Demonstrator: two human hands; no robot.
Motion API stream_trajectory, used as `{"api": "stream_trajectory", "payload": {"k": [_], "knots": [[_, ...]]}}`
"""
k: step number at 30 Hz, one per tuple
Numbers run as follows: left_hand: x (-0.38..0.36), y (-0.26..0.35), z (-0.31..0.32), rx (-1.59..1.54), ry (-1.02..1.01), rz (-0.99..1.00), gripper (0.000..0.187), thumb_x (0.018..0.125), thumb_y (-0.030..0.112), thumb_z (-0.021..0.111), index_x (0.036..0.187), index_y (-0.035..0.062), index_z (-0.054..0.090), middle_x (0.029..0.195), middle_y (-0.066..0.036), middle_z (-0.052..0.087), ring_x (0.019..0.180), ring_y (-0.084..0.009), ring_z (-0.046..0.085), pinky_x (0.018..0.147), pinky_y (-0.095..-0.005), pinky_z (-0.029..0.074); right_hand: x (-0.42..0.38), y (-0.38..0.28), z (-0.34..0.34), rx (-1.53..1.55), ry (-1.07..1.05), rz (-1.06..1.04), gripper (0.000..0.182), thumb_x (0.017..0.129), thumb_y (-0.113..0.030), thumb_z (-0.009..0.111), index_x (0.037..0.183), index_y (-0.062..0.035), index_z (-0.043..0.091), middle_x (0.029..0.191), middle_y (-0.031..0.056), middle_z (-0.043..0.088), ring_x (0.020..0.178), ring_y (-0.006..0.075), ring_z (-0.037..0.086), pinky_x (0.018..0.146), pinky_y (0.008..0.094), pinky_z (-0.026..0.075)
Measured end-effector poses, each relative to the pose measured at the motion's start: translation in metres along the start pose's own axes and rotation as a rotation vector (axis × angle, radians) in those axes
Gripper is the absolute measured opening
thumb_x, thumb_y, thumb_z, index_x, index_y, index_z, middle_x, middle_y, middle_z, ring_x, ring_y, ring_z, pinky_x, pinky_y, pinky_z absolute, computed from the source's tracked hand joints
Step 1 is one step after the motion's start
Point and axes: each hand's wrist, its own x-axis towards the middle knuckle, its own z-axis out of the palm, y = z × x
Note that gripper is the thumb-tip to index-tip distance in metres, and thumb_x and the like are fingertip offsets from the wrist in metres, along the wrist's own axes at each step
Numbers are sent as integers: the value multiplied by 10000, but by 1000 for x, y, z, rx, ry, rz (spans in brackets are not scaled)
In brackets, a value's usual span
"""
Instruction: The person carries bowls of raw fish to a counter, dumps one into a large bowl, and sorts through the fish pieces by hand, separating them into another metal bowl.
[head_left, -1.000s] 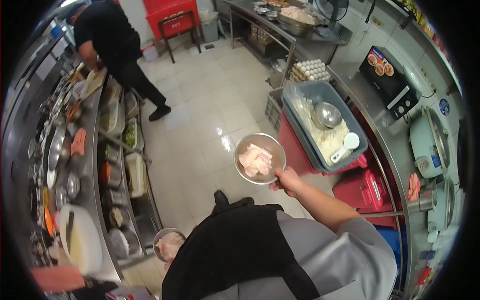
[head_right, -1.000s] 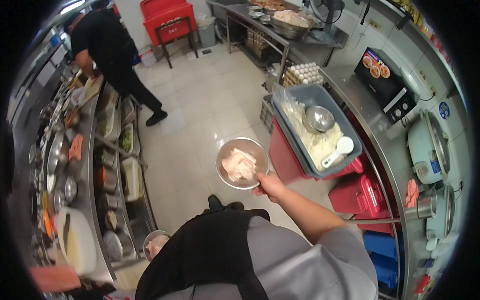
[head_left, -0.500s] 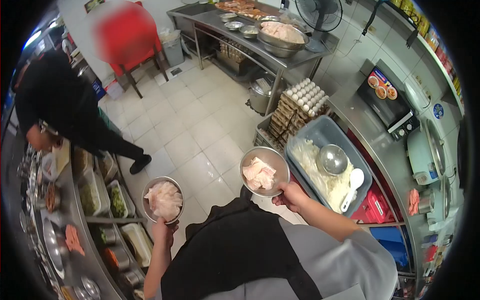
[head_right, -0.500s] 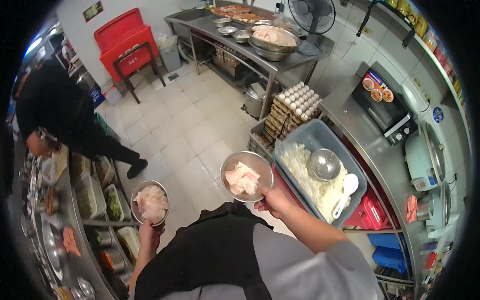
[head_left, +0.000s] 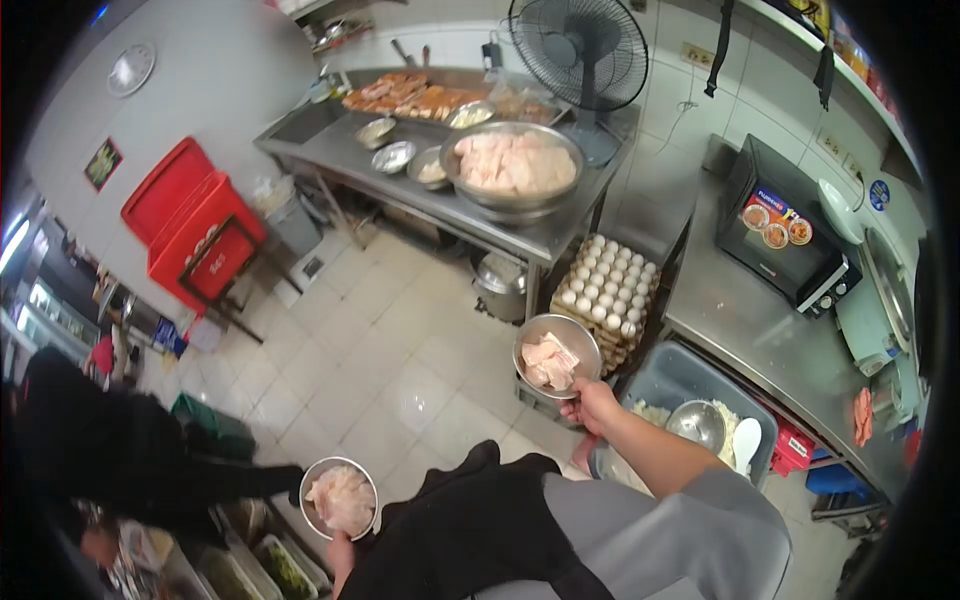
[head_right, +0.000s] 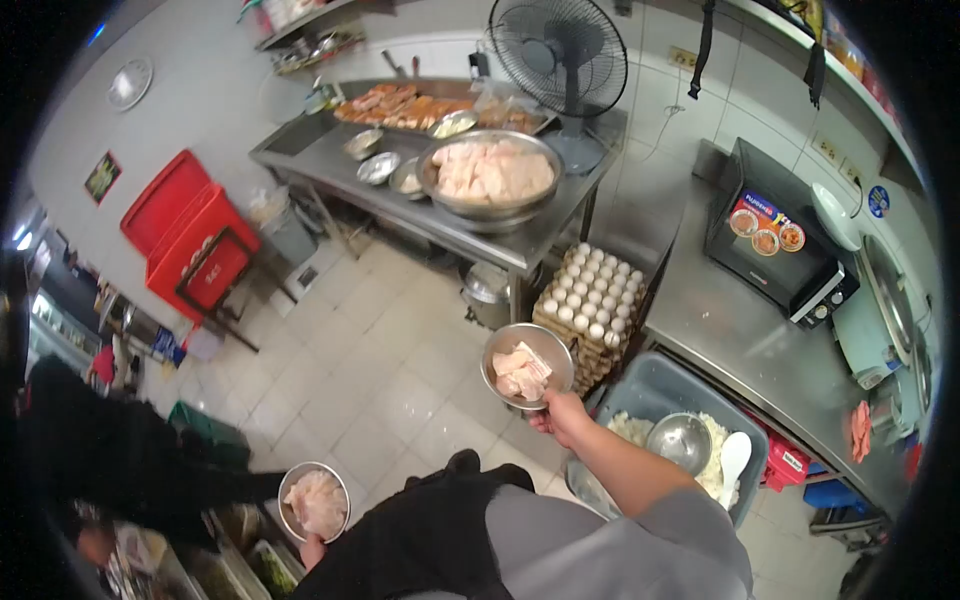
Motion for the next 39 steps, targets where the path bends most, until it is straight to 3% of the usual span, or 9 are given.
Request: {"api": "stream_trajectory", "payload": {"k": [3,4,9,14,21,26,29,35,39], "knots": [[48,97,9,-682,-103,-160,409,826,160,453,1186,-23,523,881,-167,656,591,-282,647,424,-363,484,33,-17,-1,52,118,-74,332,958,-227,413,1146,13,545,847,115,666,562,178,586,504,298,469],[70,133,18,-711,-129,-128,387,828,154,452,1162,-26,528,856,-162,646,576,-273,639,424,-354,478,35,-25,1,56,175,-99,310,955,-211,407,1059,24,580,816,120,649,572,179,574,500,322,468],[205,262,49,-656,-303,13,266,872,171,473,1023,-28,565,728,-127,625,569,-225,608,440,-331,455,52,-19,22,164,341,-90,303,965,-229,400,1082,-10,574,818,108,651,582,171,574,531,316,467],[289,435,91,-630,-574,272,297,876,173,457,1067,-31,555,809,-116,638,567,-194,585,468,-312,438,54,-17,45,295,433,-57,269,978,-258,423,1050,-56,585,818,74,643,580,165,570,517,304,455],[317,633,176,-712,-833,499,303,893,116,426,1144,-36,502,893,-143,618,607,-197,575,458,-319,433,71,-41,55,428,482,8,213,933,-225,463,1002,-79,601,777,61,620,613,169,561,553,307,448],[285,727,236,-667,-832,566,315,891,105,417,1156,-45,499,890,-135,621,612,-187,583,471,-318,477,95,-61,43,443,573,-12,217,893,-258,489,935,-77,600,714,60,611,537,170,528,487,307,391],[283,780,273,-575,-840,654,347,883,94,414,1194,-39,489,887,-133,622,624,-186,597,480,-316,490,113,-53,18,429,456,-19,244,877,-295,491,955,-89,595,676,62,601,519,178,529,449,311,354],[247,851,337,-391,-733,1011,524,888,50,398,1411,83,379,1042,-185,617,811,-240,652,607,-372,548,105,-85,29,525,610,-56,270,876,-293,494,976,-58,582,623,78,579,476,196,530,414,318,335],[254,863,373,-141,-589,1621,607,883,43,458,1456,199,335,1141,-229,585,941,-367,634,821,-440,521,100,-77,33,603,770,-155,276,888,-214,480,971,37,559,690,134,596,493,231,579,415,343,402]]}}
